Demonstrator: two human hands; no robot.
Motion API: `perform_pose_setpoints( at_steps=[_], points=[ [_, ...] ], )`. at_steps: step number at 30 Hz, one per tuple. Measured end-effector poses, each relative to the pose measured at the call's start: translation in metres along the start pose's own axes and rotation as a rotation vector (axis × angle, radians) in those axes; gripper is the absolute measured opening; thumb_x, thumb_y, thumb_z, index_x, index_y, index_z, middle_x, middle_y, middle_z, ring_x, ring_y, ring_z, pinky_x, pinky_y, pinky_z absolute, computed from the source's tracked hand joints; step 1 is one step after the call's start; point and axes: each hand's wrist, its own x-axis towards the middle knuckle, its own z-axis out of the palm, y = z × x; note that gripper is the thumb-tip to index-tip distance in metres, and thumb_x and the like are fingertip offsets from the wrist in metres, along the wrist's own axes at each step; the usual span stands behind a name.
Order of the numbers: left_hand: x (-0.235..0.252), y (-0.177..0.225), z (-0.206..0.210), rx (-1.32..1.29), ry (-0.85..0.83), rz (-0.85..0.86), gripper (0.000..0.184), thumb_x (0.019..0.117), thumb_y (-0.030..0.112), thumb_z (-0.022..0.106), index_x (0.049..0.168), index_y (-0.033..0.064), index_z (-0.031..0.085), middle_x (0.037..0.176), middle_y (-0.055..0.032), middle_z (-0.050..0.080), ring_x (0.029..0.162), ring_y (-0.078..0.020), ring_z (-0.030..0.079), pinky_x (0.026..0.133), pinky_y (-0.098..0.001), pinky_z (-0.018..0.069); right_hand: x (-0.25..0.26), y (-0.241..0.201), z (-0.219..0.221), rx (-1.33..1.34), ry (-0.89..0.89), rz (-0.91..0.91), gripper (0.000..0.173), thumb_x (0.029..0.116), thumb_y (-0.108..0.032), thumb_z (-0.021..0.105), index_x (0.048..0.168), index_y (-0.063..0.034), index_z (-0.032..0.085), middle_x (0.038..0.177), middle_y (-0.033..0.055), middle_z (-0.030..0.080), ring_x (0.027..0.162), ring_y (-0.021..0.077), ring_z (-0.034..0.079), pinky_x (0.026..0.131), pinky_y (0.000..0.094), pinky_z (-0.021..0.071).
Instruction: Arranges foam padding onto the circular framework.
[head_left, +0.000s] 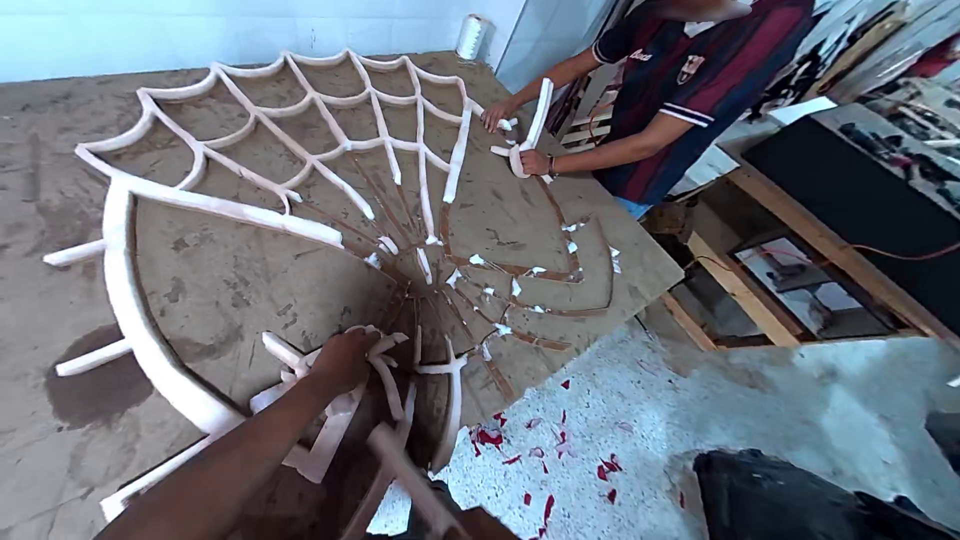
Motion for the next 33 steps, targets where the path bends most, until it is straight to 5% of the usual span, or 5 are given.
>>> perform_pose_setpoints(
  at_steps=[4, 9, 15, 29, 33],
  points=[
    [-0.003, 0.0, 0.014, 0.008, 0.068, -0.011, 0.038, 0.089, 0.016, 0.069, 0.126, 0.022, 0.068, 0.121, -0.0099, 0.068, 0.108, -0.0338, 0.068, 0.089, -0.0592, 0.056, 0.003, 0.023, -0.034, -0.031, 0.59, -0.063, 0.04, 0.0806, -0.04, 0.085, 0.11, -0.014, 0.077, 0.125, 0.0028, 0.069, 0.119, 0.0151, 0.063, 0.104, 0.0417, 0.0544],
    [-0.017, 0.019, 0.02, 0.07, 0.235, -0.115, 0.052, 0.0843, 0.032, 0.077, 0.134, 0.0263, 0.064, 0.125, -0.0112, 0.066, 0.114, -0.0342, 0.064, 0.098, -0.0599, 0.0511, 0.09, 0.014, -0.109, -0.322, 0.762, 0.119, 0.061, 0.084, -0.048, 0.077, 0.134, -0.0133, 0.066, 0.15, 0.0112, 0.053, 0.136, 0.0278, 0.053, 0.112, 0.0509, 0.0466],
    [-0.019, 0.031, 0.043, 0.204, 0.384, -0.26, 0.069, 0.0775, 0.053, 0.077, 0.141, 0.0346, 0.059, 0.13, -0.0103, 0.064, 0.121, -0.0324, 0.059, 0.099, -0.06, 0.0464, 0.14, 0.046, -0.086, -0.445, 1.002, 0.005, 0.045, 0.0742, -0.031, 0.083, 0.11, -0.004, 0.074, 0.111, 0.0115, 0.073, 0.114, 0.0327, 0.064, 0.1, 0.0506, 0.0536],
    [-0.009, 0.006, 0.074, 0.239, 0.527, -0.105, 0.061, 0.0798, 0.051, 0.078, 0.136, 0.0337, 0.063, 0.125, -0.0091, 0.065, 0.118, -0.0307, 0.06, 0.097, -0.0584, 0.047, 0.161, 0.082, -0.063, -0.425, 1.251, -0.223, 0.034, 0.081, -0.022, 0.079, 0.108, -0.0023, 0.071, 0.1, 0.0111, 0.073, 0.102, 0.0287, 0.069, 0.094, 0.0473, 0.0563],
    [-0.008, 0.002, 0.075, 0.212, 0.557, -0.111, 0.055, 0.0834, 0.053, 0.074, 0.133, 0.0328, 0.064, 0.124, -0.0116, 0.066, 0.117, -0.0334, 0.061, 0.094, -0.0609, 0.0474, 0.163, 0.076, -0.056, -0.293, 1.272, -0.053, 0.047, 0.0819, -0.025, 0.081, 0.12, -0.0016, 0.068, 0.104, 0.018, 0.073, 0.095, 0.0348, 0.072, 0.083, 0.0571, 0.0589]
  ],
)
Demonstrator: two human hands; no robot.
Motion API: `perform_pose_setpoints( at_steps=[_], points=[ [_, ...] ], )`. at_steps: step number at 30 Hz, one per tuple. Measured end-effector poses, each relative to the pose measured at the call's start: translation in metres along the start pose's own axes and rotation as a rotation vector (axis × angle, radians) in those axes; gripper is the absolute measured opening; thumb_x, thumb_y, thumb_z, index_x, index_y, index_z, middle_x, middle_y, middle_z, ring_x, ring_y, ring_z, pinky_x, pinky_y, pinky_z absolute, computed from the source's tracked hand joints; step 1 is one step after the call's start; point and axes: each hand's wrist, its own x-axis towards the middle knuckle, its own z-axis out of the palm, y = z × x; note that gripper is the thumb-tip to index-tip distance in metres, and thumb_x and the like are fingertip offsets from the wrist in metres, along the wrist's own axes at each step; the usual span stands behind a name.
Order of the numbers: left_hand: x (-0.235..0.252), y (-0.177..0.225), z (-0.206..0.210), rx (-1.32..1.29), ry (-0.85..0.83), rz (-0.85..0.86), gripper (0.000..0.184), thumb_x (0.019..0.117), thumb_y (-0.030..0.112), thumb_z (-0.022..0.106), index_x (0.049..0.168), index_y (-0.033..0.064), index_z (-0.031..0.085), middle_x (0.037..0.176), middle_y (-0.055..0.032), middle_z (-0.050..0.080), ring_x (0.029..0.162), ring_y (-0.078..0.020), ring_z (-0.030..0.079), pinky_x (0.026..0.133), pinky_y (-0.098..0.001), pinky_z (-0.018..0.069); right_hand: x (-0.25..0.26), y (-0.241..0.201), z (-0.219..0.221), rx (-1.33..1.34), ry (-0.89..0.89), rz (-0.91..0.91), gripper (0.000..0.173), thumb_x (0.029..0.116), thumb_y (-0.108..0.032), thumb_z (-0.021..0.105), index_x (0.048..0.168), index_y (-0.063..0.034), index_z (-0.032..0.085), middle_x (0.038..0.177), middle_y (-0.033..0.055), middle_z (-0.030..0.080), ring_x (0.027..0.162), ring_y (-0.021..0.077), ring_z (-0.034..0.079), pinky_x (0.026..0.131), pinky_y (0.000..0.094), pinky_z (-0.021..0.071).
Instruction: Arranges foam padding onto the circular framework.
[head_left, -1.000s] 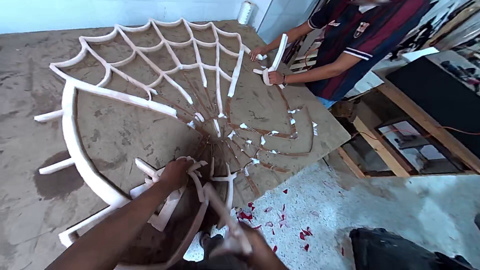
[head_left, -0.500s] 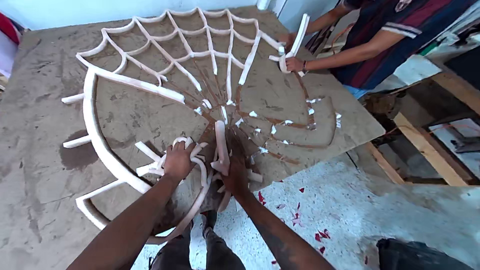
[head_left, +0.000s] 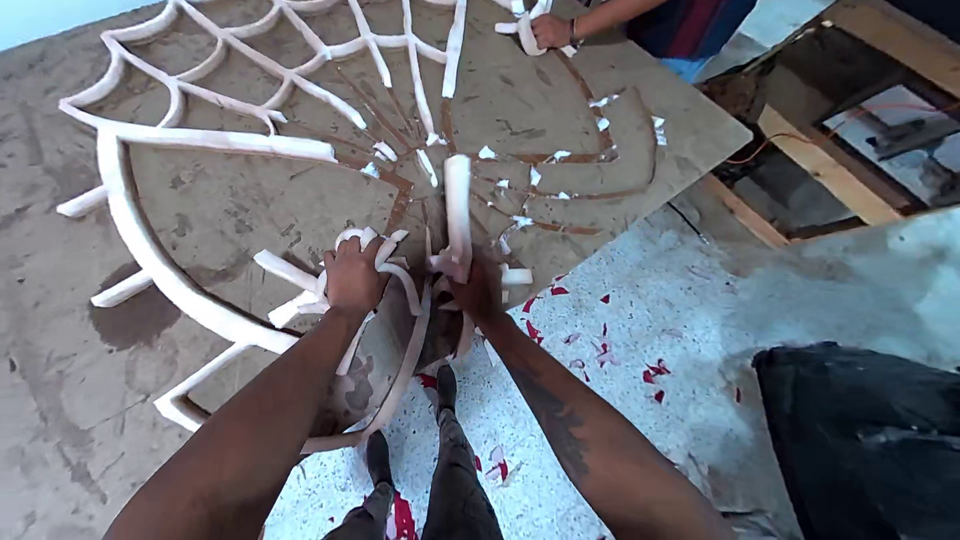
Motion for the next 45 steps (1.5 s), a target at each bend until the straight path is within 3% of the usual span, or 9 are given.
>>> perform_pose_setpoints(
  at_steps=[8, 14, 17, 22, 26, 31, 37, 42, 45],
  points=[
    [0.0, 0.002, 0.001, 0.017, -0.023, -0.033, 0.059, 0.0845, 0.06, 0.069, 0.137, 0.0347, 0.061, 0.127, -0.0123, 0.064, 0.12, -0.0349, 0.059, 0.094, -0.064, 0.046, -0.066, -0.021, -0.013, -0.019, 0.11, 0.093, 0.047, 0.0818, -0.031, 0.08, 0.119, -0.0057, 0.067, 0.095, 0.0133, 0.073, 0.085, 0.0305, 0.073, 0.073, 0.056, 0.0599],
    [-0.003, 0.001, -0.002, -0.009, -0.033, 0.0, 0.053, 0.0877, 0.055, 0.069, 0.134, 0.0298, 0.064, 0.128, -0.0137, 0.065, 0.121, -0.036, 0.06, 0.096, -0.0642, 0.0456, -0.345, -0.081, -0.051, 0.151, -0.659, 0.369, 0.058, 0.082, -0.042, 0.08, 0.123, -0.0016, 0.07, 0.11, 0.017, 0.074, 0.104, 0.0312, 0.071, 0.095, 0.0546, 0.0564],
    [0.006, -0.009, -0.011, -0.026, -0.06, 0.046, 0.044, 0.0899, 0.045, 0.07, 0.129, 0.0256, 0.067, 0.125, -0.0159, 0.065, 0.118, -0.0374, 0.062, 0.096, -0.0646, 0.0472, -0.404, -0.102, -0.084, 0.25, -0.542, 0.553, 0.05, 0.0822, -0.028, 0.083, 0.12, 0.0019, 0.07, 0.105, 0.0163, 0.075, 0.101, 0.0283, 0.073, 0.095, 0.0522, 0.057],
    [-0.006, 0.0, -0.026, -0.065, -0.055, 0.101, 0.045, 0.0875, 0.044, 0.073, 0.127, 0.0228, 0.068, 0.123, -0.018, 0.065, 0.115, -0.0392, 0.063, 0.094, -0.0654, 0.0483, -0.253, -0.054, -0.129, 0.334, -0.005, 0.67, 0.044, 0.081, -0.026, 0.083, 0.116, -0.0032, 0.069, 0.091, 0.0024, 0.076, 0.08, 0.0129, 0.074, 0.076, 0.0398, 0.0655],
    [-0.048, 0.05, -0.074, -0.126, -0.033, 0.239, 0.041, 0.082, 0.041, 0.076, 0.12, 0.0254, 0.071, 0.112, -0.0123, 0.069, 0.106, -0.0352, 0.065, 0.09, -0.0634, 0.0502, -0.076, -0.02, -0.136, 0.184, 0.013, 0.535, 0.046, 0.0873, -0.04, 0.08, 0.116, -0.0054, 0.069, 0.09, 0.012, 0.073, 0.08, 0.027, 0.072, 0.074, 0.0561, 0.0606],
    [-0.06, 0.142, -0.051, -0.022, -0.515, 0.274, 0.091, 0.0653, 0.084, 0.07, 0.124, 0.0145, 0.071, 0.128, -0.0184, 0.064, 0.127, -0.042, 0.054, 0.112, -0.0693, 0.0316, 0.051, 0.022, -0.083, -0.063, 0.024, 0.37, 0.055, 0.0835, -0.047, 0.079, 0.119, -0.006, 0.069, 0.1, 0.0187, 0.073, 0.095, 0.0383, 0.071, 0.084, 0.066, 0.055],
    [-0.047, 0.18, -0.054, 0.102, -0.803, 0.396, 0.043, 0.0898, 0.037, 0.072, 0.115, 0.0022, 0.071, 0.124, -0.0222, 0.067, 0.122, -0.0445, 0.059, 0.109, -0.0709, 0.0361, 0.069, 0.051, -0.026, -0.075, 0.106, 0.253, 0.062, 0.081, -0.051, 0.079, 0.124, -0.0079, 0.068, 0.115, 0.0171, 0.071, 0.108, 0.0361, 0.068, 0.09, 0.0607, 0.0551],
    [0.004, 0.165, -0.047, -0.005, -0.964, 0.537, 0.038, 0.0975, 0.04, 0.066, 0.112, 0.0057, 0.072, 0.109, -0.0185, 0.072, 0.107, -0.0373, 0.068, 0.096, -0.0608, 0.0518, 0.068, 0.061, -0.036, 0.015, 0.071, 0.185, 0.062, 0.0829, -0.045, 0.08, 0.131, -0.0087, 0.066, 0.129, 0.0126, 0.069, 0.123, 0.0312, 0.064, 0.106, 0.056, 0.0495],
    [0.062, 0.148, -0.053, -0.201, -0.737, 0.333, 0.031, 0.095, 0.032, 0.073, 0.107, 0.0031, 0.074, 0.1, -0.0182, 0.073, 0.098, -0.034, 0.071, 0.092, -0.0577, 0.0553, 0.066, 0.077, -0.028, 0.103, 0.067, 0.121, 0.063, 0.0796, -0.048, 0.079, 0.128, -0.0096, 0.068, 0.123, 0.0106, 0.071, 0.118, 0.0285, 0.065, 0.102, 0.0537, 0.052]
  ],
)
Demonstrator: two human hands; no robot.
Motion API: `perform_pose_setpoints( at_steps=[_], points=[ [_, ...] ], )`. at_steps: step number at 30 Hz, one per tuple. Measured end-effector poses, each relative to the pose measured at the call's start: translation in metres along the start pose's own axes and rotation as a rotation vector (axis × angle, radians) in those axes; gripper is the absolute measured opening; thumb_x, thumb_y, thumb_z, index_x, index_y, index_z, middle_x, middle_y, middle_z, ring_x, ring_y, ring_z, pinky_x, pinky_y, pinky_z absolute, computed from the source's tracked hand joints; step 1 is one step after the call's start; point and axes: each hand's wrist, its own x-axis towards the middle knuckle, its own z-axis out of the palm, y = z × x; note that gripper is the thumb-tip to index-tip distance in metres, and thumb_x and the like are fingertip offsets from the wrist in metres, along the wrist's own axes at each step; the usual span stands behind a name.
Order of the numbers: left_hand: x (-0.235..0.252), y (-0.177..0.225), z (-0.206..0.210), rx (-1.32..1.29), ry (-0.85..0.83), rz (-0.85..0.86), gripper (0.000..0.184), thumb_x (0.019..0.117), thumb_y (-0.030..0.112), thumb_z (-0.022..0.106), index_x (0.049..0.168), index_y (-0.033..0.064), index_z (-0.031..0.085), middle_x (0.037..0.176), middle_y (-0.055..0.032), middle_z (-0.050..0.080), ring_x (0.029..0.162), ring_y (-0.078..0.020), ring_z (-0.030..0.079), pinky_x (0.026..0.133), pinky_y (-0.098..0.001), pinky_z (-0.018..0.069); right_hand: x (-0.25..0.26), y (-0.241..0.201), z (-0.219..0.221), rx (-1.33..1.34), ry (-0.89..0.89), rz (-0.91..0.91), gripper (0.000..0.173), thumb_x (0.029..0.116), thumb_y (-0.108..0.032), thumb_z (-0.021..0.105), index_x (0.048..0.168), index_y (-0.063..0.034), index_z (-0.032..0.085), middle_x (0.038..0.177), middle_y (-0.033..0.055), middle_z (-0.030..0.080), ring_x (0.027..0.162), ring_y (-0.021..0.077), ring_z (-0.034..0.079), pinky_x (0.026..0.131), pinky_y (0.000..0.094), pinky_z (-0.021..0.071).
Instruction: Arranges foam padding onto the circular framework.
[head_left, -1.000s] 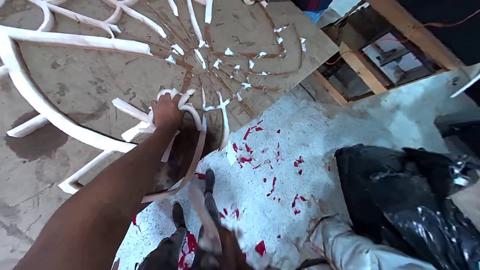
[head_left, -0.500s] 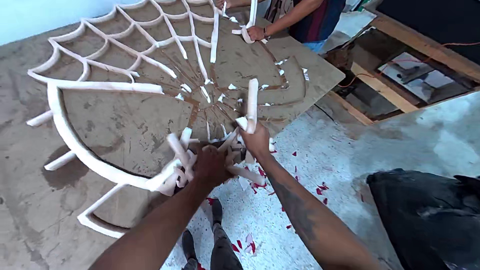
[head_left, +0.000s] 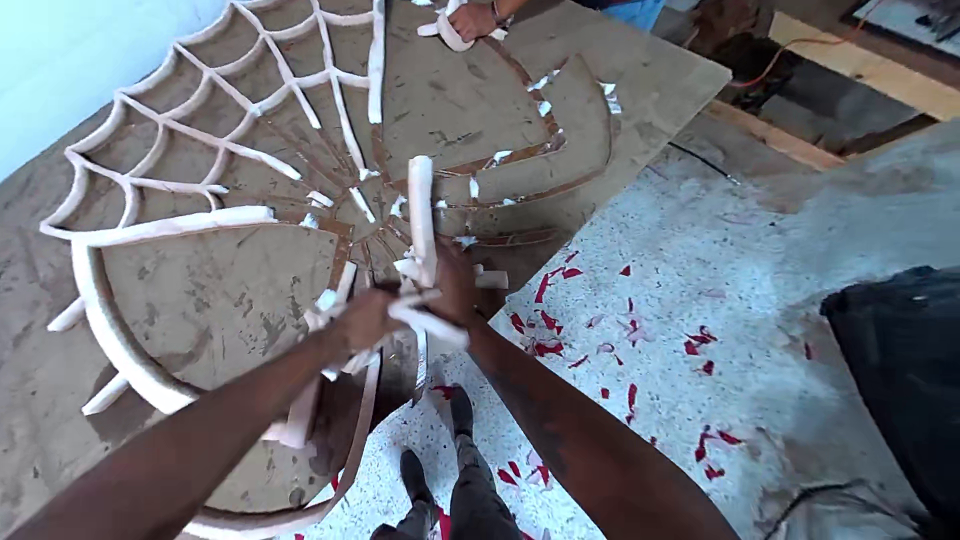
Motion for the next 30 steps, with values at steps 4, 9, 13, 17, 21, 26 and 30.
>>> perform_pose_setpoints(
  at_steps=[4, 9, 13, 17, 21, 26, 30],
  points=[
    [0.025, -0.055, -0.112, -0.07, 0.52, -0.422, 0.048, 0.099, 0.041, 0.066, 0.109, -0.006, 0.067, 0.097, -0.0309, 0.068, 0.093, -0.0484, 0.068, 0.083, -0.0707, 0.052, -0.002, 0.003, 0.003, -0.074, 0.062, -0.055, 0.063, 0.0678, -0.039, 0.089, 0.119, -0.0072, 0.071, 0.108, 0.0084, 0.074, 0.105, 0.0266, 0.068, 0.096, 0.0519, 0.0534],
    [-0.021, -0.077, -0.126, -0.036, 0.551, -0.55, 0.05, 0.0878, 0.043, 0.079, 0.112, 0.0008, 0.069, 0.097, -0.0273, 0.07, 0.092, -0.0476, 0.069, 0.081, -0.0725, 0.0522, 0.001, 0.002, 0.005, -0.046, 0.088, -0.061, 0.059, 0.0713, -0.039, 0.088, 0.118, -0.0077, 0.072, 0.108, 0.0075, 0.074, 0.104, 0.0263, 0.069, 0.096, 0.0508, 0.0539],
    [0.003, -0.012, -0.043, 0.203, 0.194, -0.602, 0.068, 0.0817, 0.075, 0.065, 0.102, 0.0111, 0.074, 0.099, -0.0183, 0.073, 0.097, -0.0403, 0.071, 0.08, -0.0672, 0.0547, 0.002, -0.002, 0.001, -0.015, 0.074, -0.019, 0.059, 0.0722, -0.042, 0.087, 0.119, -0.0092, 0.073, 0.109, 0.0079, 0.074, 0.105, 0.0267, 0.068, 0.095, 0.0509, 0.0548],
    [0.027, 0.0, -0.019, 0.302, 0.071, -0.518, 0.054, 0.0891, 0.058, 0.065, 0.11, 0.0089, 0.072, 0.109, -0.02, 0.072, 0.103, -0.0435, 0.069, 0.083, -0.0688, 0.053, -0.002, -0.013, -0.009, -0.042, -0.008, 0.051, 0.064, 0.0772, -0.044, 0.086, 0.127, -0.0073, 0.067, 0.12, 0.015, 0.07, 0.114, 0.0344, 0.066, 0.1, 0.0575, 0.0522],
    [0.014, -0.023, -0.015, 0.302, -0.03, -0.217, 0.04, 0.0906, 0.044, 0.071, 0.106, 0.0077, 0.073, 0.111, -0.0162, 0.071, 0.104, -0.037, 0.069, 0.088, -0.0612, 0.0552, -0.003, -0.017, -0.008, -0.107, -0.031, 0.042, 0.067, 0.0814, -0.043, 0.082, 0.131, -0.0017, 0.064, 0.125, 0.0211, 0.067, 0.12, 0.0389, 0.063, 0.104, 0.0587, 0.0484],
    [-0.119, -0.002, 0.046, 0.127, -0.327, 0.268, 0.033, 0.0918, 0.036, 0.074, 0.103, 0.0042, 0.072, 0.1, -0.0196, 0.071, 0.096, -0.0409, 0.069, 0.082, -0.0658, 0.0545, 0.0, -0.013, 0.008, -0.115, 0.098, -0.074, 0.052, 0.0857, -0.045, 0.077, 0.121, -0.0076, 0.071, 0.117, 0.0131, 0.073, 0.112, 0.0323, 0.068, 0.099, 0.0549, 0.0534],
    [-0.181, -0.045, 0.055, 0.105, 0.159, 0.165, 0.031, 0.0889, 0.044, 0.071, 0.097, 0.0144, 0.076, 0.101, -0.0089, 0.075, 0.102, -0.031, 0.071, 0.092, -0.0579, 0.0551, 0.001, -0.027, 0.001, -0.026, 0.102, 0.046, 0.052, 0.0796, -0.042, 0.082, 0.114, -0.0037, 0.073, 0.106, 0.0155, 0.074, 0.101, 0.0338, 0.071, 0.09, 0.0582, 0.0564]
  ],
)
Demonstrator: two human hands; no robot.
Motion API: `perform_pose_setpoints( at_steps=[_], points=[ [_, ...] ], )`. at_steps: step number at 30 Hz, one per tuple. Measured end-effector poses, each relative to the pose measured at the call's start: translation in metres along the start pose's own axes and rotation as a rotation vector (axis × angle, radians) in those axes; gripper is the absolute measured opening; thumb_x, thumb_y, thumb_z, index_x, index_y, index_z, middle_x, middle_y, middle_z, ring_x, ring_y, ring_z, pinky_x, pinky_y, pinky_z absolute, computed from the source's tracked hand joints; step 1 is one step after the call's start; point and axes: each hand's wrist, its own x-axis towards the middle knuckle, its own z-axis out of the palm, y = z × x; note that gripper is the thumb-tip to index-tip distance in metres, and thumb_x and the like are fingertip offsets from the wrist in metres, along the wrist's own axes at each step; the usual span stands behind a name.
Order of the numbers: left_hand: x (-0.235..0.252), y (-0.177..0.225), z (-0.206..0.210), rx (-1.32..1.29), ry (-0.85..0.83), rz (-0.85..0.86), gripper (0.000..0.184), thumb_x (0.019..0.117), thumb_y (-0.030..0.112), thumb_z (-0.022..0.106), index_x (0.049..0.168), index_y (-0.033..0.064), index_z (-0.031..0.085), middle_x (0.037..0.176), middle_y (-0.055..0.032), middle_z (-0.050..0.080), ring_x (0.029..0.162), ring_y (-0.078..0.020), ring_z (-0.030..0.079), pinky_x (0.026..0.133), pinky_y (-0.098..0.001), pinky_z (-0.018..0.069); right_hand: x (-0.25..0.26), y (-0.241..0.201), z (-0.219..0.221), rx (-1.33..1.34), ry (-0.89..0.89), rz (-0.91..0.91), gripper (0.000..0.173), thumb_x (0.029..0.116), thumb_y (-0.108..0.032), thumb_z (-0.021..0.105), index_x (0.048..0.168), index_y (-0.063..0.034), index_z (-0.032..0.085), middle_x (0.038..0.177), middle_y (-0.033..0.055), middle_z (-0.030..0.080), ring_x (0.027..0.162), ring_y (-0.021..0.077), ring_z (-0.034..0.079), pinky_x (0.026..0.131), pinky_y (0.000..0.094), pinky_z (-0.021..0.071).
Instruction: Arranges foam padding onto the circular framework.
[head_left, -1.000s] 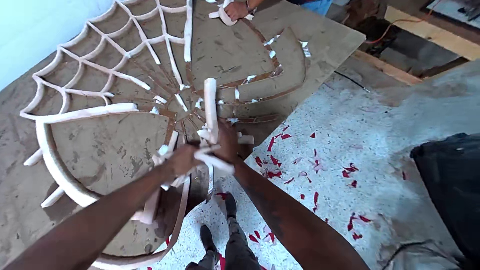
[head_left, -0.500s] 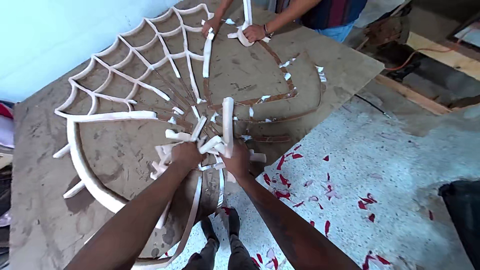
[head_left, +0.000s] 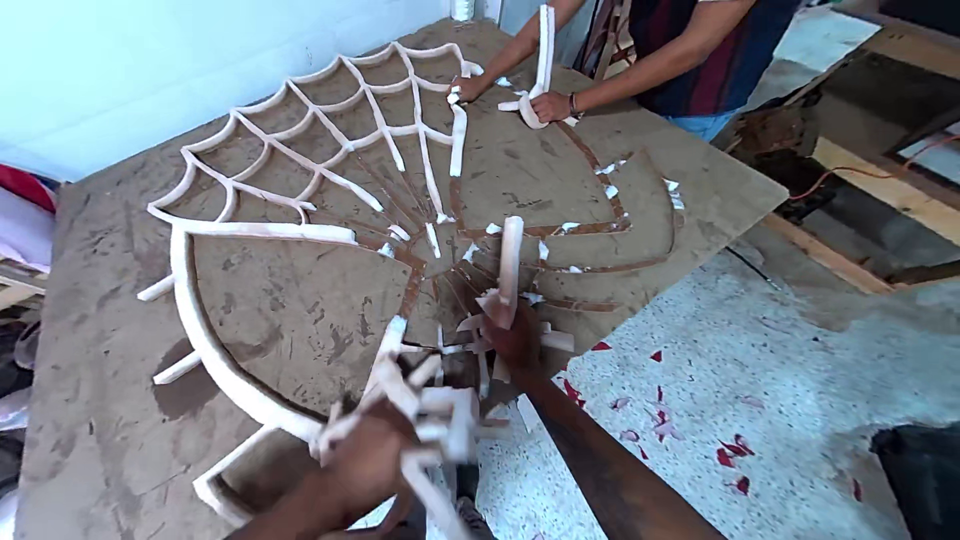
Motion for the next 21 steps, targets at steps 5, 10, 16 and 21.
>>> perform_pose_setpoints(
  at_steps=[5, 10, 16, 21],
  points=[
    [0.053, -0.066, -0.027, -0.132, 0.222, -0.653, 0.096, 0.0694, 0.054, 0.083, 0.15, 0.0172, 0.048, 0.139, -0.0198, 0.057, 0.126, -0.0402, 0.057, 0.103, -0.0659, 0.0454, -0.01, -0.093, -0.004, 0.107, -0.332, 0.054, 0.062, 0.0804, -0.038, 0.084, 0.128, -0.0028, 0.066, 0.114, 0.0165, 0.072, 0.109, 0.0304, 0.069, 0.098, 0.0546, 0.0549],
    [0.087, -0.079, 0.0, -0.2, 0.319, -0.745, 0.064, 0.0865, 0.028, 0.071, 0.147, 0.015, 0.053, 0.134, -0.017, 0.063, 0.125, -0.0371, 0.06, 0.103, -0.0625, 0.0469, 0.006, -0.151, 0.059, 0.007, -0.48, -0.121, 0.061, 0.0812, -0.034, 0.085, 0.131, -0.0053, 0.064, 0.122, 0.0159, 0.07, 0.114, 0.032, 0.066, 0.1, 0.056, 0.0531],
    [0.085, -0.094, -0.018, -0.371, 0.216, -0.671, 0.051, 0.0954, 0.015, 0.06, 0.146, 0.0093, 0.053, 0.14, -0.0199, 0.058, 0.127, -0.0391, 0.059, 0.1, -0.0599, 0.0519, 0.026, -0.132, 0.123, -0.159, -0.485, -0.209, 0.064, 0.0779, -0.023, 0.085, 0.13, 0.0039, 0.061, 0.123, 0.0286, 0.065, 0.114, 0.047, 0.063, 0.097, 0.0675, 0.0494],
    [0.086, -0.096, -0.034, -0.384, 0.096, -0.584, 0.033, 0.0943, 0.007, 0.06, 0.126, -0.0021, 0.062, 0.126, -0.0246, 0.065, 0.119, -0.0427, 0.063, 0.098, -0.0612, 0.0516, 0.025, -0.127, 0.123, -0.092, -0.418, -0.277, 0.048, 0.0817, -0.022, 0.08, 0.119, 0.0046, 0.067, 0.115, 0.0272, 0.068, 0.108, 0.045, 0.066, 0.092, 0.0657, 0.051]
  ],
)
